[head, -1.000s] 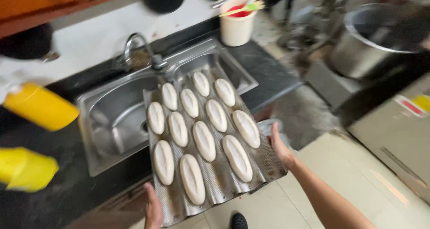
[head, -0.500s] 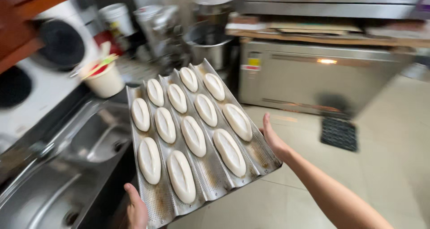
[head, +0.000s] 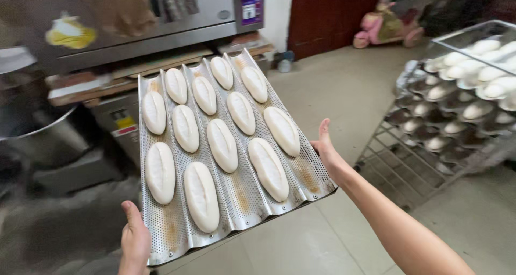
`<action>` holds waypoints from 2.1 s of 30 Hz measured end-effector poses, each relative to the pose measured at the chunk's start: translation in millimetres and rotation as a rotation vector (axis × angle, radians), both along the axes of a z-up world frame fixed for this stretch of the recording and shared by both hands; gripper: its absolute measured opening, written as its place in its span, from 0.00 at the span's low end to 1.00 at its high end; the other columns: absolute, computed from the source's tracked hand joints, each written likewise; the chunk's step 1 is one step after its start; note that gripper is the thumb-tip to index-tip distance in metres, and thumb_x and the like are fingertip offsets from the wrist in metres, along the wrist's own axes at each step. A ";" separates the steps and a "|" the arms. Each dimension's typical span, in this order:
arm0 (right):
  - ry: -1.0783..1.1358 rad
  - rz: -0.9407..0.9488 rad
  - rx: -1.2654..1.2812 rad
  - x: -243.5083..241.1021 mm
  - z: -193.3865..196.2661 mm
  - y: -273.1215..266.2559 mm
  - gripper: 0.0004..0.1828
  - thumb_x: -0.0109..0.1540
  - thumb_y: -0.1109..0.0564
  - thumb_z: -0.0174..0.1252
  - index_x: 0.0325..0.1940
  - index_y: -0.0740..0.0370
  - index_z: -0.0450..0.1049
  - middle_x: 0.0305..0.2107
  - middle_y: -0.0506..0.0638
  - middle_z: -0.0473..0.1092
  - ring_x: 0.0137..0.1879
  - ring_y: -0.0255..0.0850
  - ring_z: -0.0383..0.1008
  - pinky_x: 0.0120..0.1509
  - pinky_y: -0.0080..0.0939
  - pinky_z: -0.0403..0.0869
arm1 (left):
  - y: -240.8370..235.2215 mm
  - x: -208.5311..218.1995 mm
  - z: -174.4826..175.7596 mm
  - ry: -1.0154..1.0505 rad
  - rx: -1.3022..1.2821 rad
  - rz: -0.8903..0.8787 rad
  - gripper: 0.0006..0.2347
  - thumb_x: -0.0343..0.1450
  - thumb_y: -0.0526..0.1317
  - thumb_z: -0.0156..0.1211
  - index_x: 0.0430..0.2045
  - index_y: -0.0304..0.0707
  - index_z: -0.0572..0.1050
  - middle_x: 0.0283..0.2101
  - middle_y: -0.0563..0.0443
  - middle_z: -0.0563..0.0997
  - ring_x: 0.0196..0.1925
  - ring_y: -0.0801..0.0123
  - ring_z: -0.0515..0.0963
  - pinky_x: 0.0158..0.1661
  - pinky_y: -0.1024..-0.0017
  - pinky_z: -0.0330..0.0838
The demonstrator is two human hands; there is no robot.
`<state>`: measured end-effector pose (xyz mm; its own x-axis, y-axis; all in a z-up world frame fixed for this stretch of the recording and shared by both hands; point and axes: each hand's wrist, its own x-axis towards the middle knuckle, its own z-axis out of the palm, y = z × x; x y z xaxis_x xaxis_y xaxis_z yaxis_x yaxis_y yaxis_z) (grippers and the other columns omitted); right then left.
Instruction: The person repeatedly removes trays of unbaked dough from a rolling rack, places them over a sink, sprays the dough with a yellow handheld sprayer, and returns the trays to the rack. The process is repeated for multiple trays.
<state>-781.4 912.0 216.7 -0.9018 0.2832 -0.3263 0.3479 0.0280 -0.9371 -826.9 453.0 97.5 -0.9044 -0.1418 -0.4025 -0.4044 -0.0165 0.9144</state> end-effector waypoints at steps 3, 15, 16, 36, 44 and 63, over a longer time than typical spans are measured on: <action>0.024 -0.111 -0.047 21.3 19.0 83.5 0.73 0.50 0.09 0.19 0.66 0.76 0.68 0.58 0.61 0.74 0.62 0.47 0.74 0.68 0.43 0.69 | 98.7 -29.3 23.5 -0.001 0.028 -0.119 0.44 0.73 0.71 0.25 0.60 0.20 0.67 0.57 0.31 0.77 0.59 0.52 0.76 0.58 0.61 0.68; 0.162 -0.564 -0.055 109.9 75.4 315.8 0.74 0.50 0.09 0.18 0.63 0.79 0.69 0.55 0.61 0.75 0.58 0.46 0.76 0.66 0.40 0.70 | 427.9 -145.8 93.2 0.210 0.045 -0.584 0.43 0.71 0.71 0.29 0.52 0.22 0.74 0.51 0.39 0.81 0.53 0.61 0.78 0.55 0.65 0.68; 0.162 -0.613 -0.048 115.8 76.2 330.7 0.75 0.50 0.08 0.18 0.62 0.80 0.69 0.54 0.61 0.76 0.57 0.46 0.76 0.65 0.41 0.70 | 454.7 -156.7 94.6 0.239 0.063 -0.621 0.43 0.70 0.72 0.30 0.52 0.21 0.74 0.51 0.40 0.81 0.53 0.61 0.78 0.55 0.65 0.68; 0.346 -1.315 -0.145 135.6 120.4 560.1 0.75 0.52 0.08 0.20 0.61 0.81 0.70 0.54 0.65 0.75 0.58 0.51 0.75 0.66 0.44 0.70 | 955.2 -286.8 204.4 0.426 0.002 -1.352 0.43 0.74 0.69 0.29 0.51 0.15 0.74 0.47 0.34 0.83 0.52 0.59 0.80 0.55 0.66 0.70; 0.355 -1.367 -0.165 154.5 121.3 669.7 0.76 0.50 0.07 0.22 0.61 0.84 0.68 0.56 0.66 0.74 0.60 0.52 0.75 0.67 0.45 0.70 | 1092.5 -273.8 216.7 0.356 0.034 -1.435 0.42 0.75 0.68 0.33 0.48 0.14 0.76 0.45 0.34 0.84 0.47 0.60 0.82 0.49 0.66 0.73; 0.189 -1.323 0.040 130.2 132.2 736.4 0.60 0.57 0.15 0.22 0.71 0.61 0.66 0.63 0.55 0.71 0.69 0.46 0.69 0.71 0.43 0.64 | 1198.1 -288.0 213.3 0.383 -0.090 -1.543 0.42 0.75 0.67 0.25 0.52 0.20 0.77 0.54 0.33 0.83 0.59 0.56 0.79 0.62 0.64 0.64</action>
<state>-651.2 1648.4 348.8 0.0265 0.9797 -0.1989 0.0001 -0.1989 -0.9800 -1114.9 1651.1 310.7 -0.2378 0.9566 -0.1686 0.2628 0.2305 0.9369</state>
